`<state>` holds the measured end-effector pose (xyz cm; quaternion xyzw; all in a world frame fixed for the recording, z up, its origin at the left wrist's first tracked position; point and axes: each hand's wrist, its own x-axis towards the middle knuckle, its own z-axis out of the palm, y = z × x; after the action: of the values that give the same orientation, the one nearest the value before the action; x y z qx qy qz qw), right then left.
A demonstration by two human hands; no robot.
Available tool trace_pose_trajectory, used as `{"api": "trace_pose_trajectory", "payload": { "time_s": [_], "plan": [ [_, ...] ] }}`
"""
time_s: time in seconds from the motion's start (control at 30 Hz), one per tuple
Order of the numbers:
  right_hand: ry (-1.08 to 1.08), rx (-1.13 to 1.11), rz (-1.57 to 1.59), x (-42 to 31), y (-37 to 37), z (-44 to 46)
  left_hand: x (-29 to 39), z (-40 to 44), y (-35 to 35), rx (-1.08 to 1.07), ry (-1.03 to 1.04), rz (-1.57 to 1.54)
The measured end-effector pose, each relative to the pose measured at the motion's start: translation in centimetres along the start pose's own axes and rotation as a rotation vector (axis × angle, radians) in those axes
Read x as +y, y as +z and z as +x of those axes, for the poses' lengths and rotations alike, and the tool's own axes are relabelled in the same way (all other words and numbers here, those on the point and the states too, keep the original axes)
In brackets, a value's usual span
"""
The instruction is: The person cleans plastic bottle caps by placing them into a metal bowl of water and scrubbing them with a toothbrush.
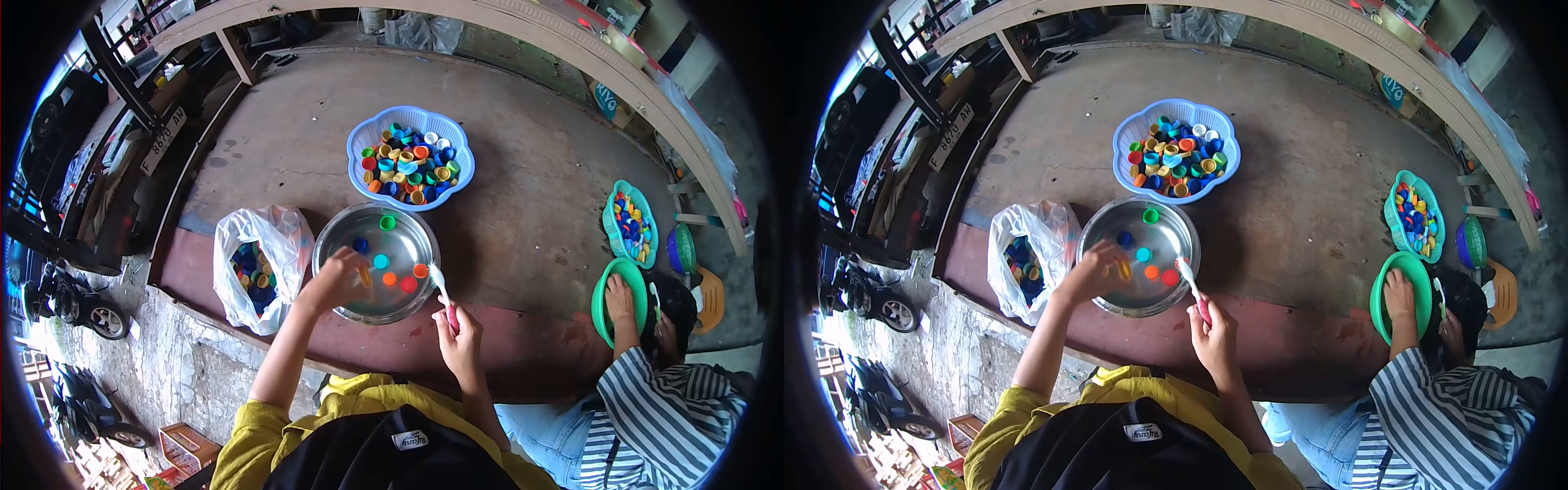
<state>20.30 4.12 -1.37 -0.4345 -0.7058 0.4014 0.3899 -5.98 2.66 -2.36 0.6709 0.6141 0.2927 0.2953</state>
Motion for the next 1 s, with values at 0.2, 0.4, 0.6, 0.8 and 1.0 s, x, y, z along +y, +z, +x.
{"api": "trace_pose_trajectory", "payload": {
  "time_s": [0.2,0.4,0.6,0.8,1.0],
  "plan": [
    [0.023,-0.092,-0.014,0.1,0.3,-0.4,-1.1,-0.1,3.5,-0.05,-0.045,0.126],
    [0.0,-0.076,0.009,-0.2,-0.2,-0.5,-3.1,0.1,5.8,-0.08,-0.102,0.167],
    [0.021,-0.081,0.016,-0.6,-0.1,-0.5,-0.6,-0.5,4.2,-0.112,-0.187,0.147],
    [0.002,-0.108,0.023,-0.2,0.5,-0.5,-0.4,-0.6,2.5,-0.318,-0.001,0.491],
    [-0.004,-0.082,0.07,-0.6,0.8,-0.3,2.0,-0.6,0.6,-0.116,-0.2,0.017]
  ]
}}
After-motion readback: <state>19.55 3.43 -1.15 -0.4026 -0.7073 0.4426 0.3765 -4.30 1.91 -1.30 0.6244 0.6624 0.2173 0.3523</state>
